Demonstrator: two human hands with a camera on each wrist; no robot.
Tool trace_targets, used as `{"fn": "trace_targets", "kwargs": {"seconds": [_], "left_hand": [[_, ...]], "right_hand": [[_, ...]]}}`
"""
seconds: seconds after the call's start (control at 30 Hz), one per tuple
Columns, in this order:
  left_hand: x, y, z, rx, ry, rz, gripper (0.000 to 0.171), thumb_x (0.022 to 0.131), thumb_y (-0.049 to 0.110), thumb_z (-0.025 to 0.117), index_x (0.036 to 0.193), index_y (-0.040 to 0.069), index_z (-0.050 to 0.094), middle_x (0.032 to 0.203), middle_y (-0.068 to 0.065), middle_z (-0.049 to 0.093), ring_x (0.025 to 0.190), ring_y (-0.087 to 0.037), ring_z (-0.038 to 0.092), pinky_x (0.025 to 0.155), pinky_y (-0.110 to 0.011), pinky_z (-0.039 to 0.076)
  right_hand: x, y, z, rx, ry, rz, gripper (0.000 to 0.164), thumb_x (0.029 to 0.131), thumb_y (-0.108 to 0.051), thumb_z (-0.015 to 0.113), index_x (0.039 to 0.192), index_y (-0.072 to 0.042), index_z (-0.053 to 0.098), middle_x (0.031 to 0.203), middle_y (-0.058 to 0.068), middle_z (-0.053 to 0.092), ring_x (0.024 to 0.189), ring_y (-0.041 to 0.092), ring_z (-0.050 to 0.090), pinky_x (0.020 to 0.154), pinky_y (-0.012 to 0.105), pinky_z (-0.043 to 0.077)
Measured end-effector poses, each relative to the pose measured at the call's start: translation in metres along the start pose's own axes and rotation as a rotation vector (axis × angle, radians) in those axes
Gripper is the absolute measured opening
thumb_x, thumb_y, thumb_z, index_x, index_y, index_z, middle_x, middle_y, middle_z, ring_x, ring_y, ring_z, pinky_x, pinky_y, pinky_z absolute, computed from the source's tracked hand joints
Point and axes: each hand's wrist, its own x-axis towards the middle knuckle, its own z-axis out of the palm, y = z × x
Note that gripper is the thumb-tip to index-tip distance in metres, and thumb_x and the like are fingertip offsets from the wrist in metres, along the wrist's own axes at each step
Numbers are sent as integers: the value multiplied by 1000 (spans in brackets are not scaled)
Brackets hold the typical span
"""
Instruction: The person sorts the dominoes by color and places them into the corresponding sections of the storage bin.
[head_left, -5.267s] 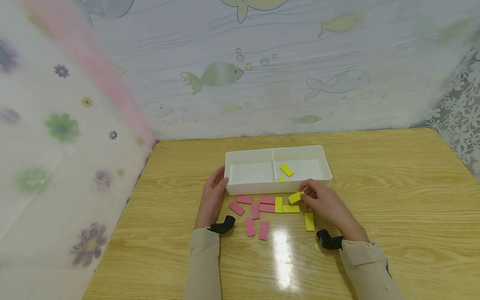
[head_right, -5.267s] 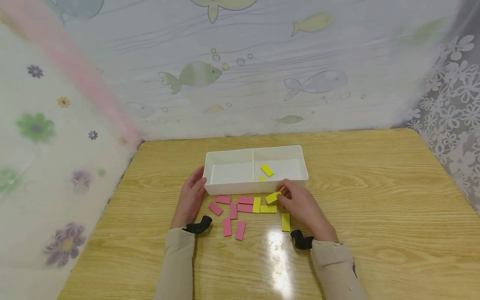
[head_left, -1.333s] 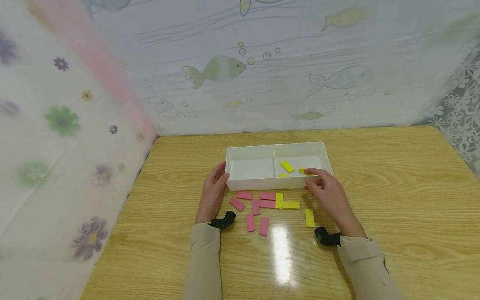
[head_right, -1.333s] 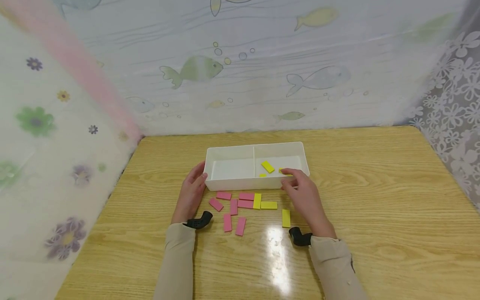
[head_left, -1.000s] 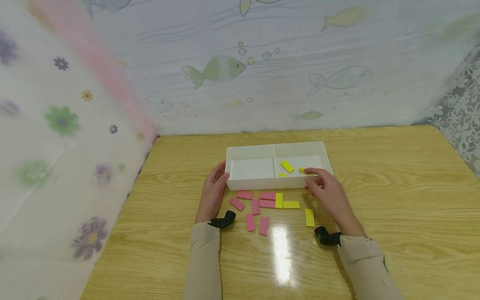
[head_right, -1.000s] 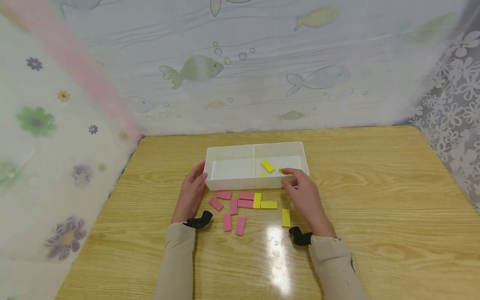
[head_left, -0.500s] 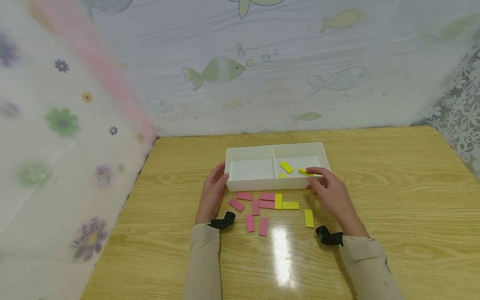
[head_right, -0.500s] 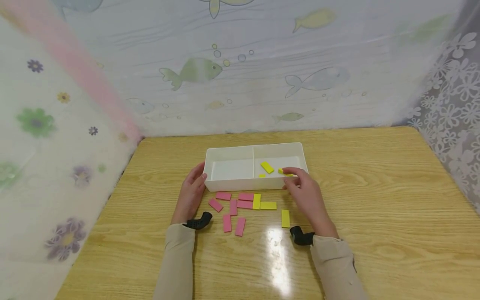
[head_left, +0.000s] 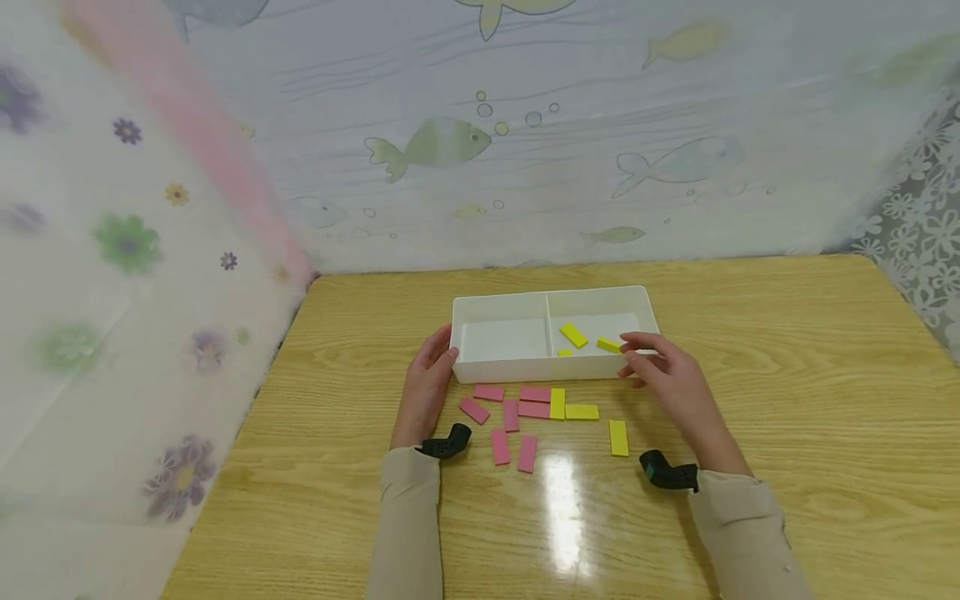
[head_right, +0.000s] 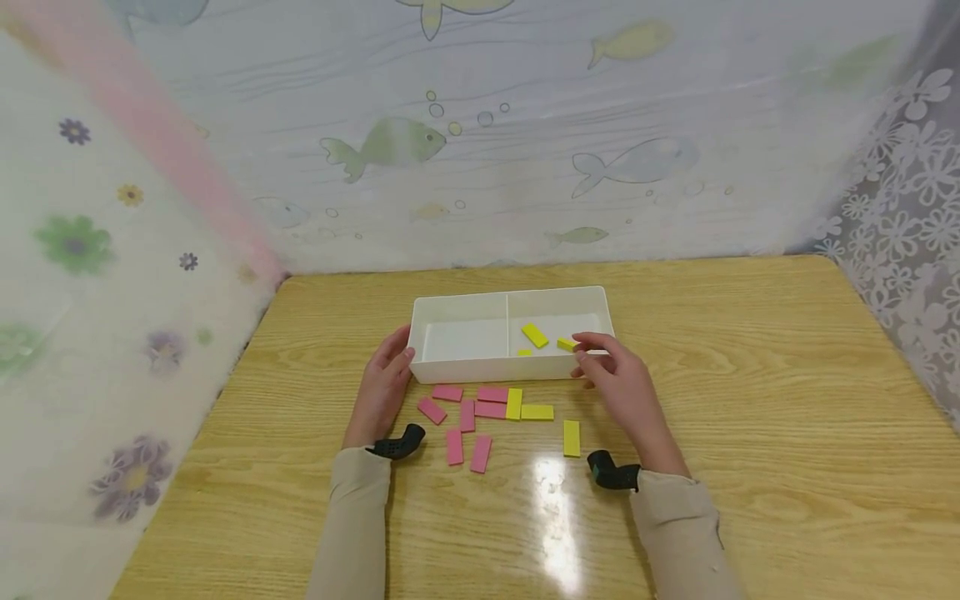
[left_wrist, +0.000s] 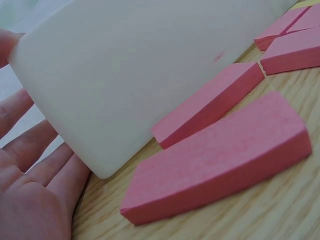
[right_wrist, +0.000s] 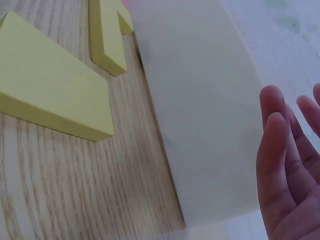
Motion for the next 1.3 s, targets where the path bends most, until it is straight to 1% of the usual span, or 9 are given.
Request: {"fn": "trace_targets", "kwargs": {"seconds": [0.1,0.17,0.37,0.53,0.67,0.87,1.0,1.13,1.3], "left_hand": [[0,0,0,5,0,2,47,90,22,54,135,14,39,138,-4,36,126,-18,33,101,-35,29],[0,0,1,9,3,3,47,90,22,54,134,15,39,138,-4,36,125,-18,34,101,-35,29],[1,-2,0,4,4,10,46,90,23,54,134,15,40,137,-4,37,125,-19,35,100,-36,30],[0,-2,0,-15,-13,13,48,90,22,54,134,14,39,138,-5,36,126,-19,33,101,-36,29],[-3,4,2,-14,-34,22,49,91,19,53,136,9,36,140,-8,33,128,-21,30,102,-35,27],[-7,12,6,12,-44,26,50,92,18,50,137,5,32,141,-12,30,129,-24,28,102,-36,27],[-6,9,4,0,-39,20,51,91,19,52,137,7,34,140,-10,32,128,-22,29,101,-35,28],[-1,2,1,-31,-37,22,48,91,16,51,136,8,36,140,-9,33,128,-22,30,101,-35,28],[1,-3,-1,-45,-40,34,51,90,20,54,136,8,35,140,-10,32,127,-23,31,101,-37,28]], "right_hand": [[1,3,-2,67,-3,2,35,90,-34,51,120,-16,52,112,14,54,86,24,59,71,33,50],[1,4,-3,102,-15,-3,35,90,-34,52,118,-14,53,110,16,55,87,25,59,71,34,50],[1,4,-6,104,-78,-13,40,91,-32,50,117,-2,52,100,15,59,88,31,57,71,33,49],[1,5,-8,41,-163,-14,39,92,-31,49,115,0,54,100,14,61,88,31,58,74,36,48],[0,7,-9,-18,-230,14,40,91,-34,49,114,-2,55,103,14,60,90,28,58,75,38,48],[0,12,-10,-129,-308,43,37,90,-35,52,114,-7,56,99,12,60,87,26,57,72,35,47],[1,16,-9,-185,-334,56,34,90,-32,52,115,-8,54,95,11,60,82,25,57,69,36,47],[1,17,-9,-246,-334,71,33,92,-29,50,116,-7,53,92,9,61,79,23,57,66,35,47],[-1,16,-8,-381,-351,63,30,92,-27,50,113,-6,54,73,3,58,66,18,53,63,32,42]]}}
